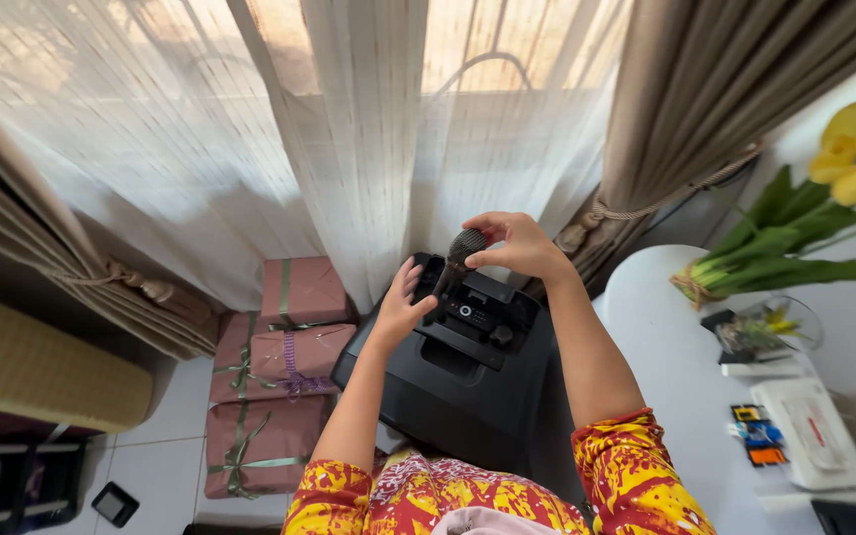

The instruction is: The person plugs a pink portable fan into a power strip on a vanity table, then plugs a tablet into the same power strip. Afterwards, they walk to a karaoke machine, remove a microphone, and insert batteries into it.

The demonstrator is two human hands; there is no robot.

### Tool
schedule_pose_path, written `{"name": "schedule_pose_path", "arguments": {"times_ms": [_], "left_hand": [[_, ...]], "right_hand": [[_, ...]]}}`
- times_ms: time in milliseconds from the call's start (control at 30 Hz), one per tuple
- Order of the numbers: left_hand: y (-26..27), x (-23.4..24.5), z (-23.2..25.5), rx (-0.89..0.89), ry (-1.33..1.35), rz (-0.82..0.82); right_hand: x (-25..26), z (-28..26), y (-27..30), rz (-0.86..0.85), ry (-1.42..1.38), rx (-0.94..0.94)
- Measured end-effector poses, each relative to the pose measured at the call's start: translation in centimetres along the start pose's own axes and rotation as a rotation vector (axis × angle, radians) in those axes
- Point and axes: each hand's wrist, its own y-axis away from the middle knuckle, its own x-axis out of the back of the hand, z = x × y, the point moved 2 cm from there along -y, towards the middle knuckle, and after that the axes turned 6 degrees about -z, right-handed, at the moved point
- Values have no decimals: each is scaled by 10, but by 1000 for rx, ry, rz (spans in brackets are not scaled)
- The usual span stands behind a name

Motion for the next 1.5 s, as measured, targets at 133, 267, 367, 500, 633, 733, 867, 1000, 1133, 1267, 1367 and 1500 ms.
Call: {"name": "schedule_pose_path", "arguments": {"times_ms": [133, 267, 367, 500, 633, 733, 867, 1000, 1133, 1267, 1367, 1500], "left_hand": [[3, -57, 66, -10, 265, -208], [17, -99, 92, 80, 392, -110], [26, -117, 90, 115, 656, -64], [38, -129, 90, 178, 870, 31], [66, -140, 98, 279, 825, 24], [93, -147, 98, 328, 732, 73], [118, -145, 84, 392, 744, 170], [138, -154, 61, 354, 733, 230], [155, -157, 19, 520, 801, 257], [160, -170, -17, 689, 912, 267], [169, -176, -39, 798, 991, 194], [180, -201, -45, 936, 1074, 120]], "right_hand": [[-10, 5, 27, -48, -212, -108], [-40, 41, 57, 193, -492, 53], [-84, 78, 98, 95, -999, 154], [-144, 104, 170, -255, -1130, 98], [-169, 108, 202, -158, -1292, -107], [-176, 97, 213, -137, -1114, -257], [-203, 76, 228, 15, -854, -357], [-222, 67, 244, 210, -391, -430], [-260, 51, 260, 445, 437, -575], [-276, 23, 283, 622, 737, -356], [-286, 20, 316, 580, 402, -417], [-269, 35, 353, 832, -256, -355]]}}
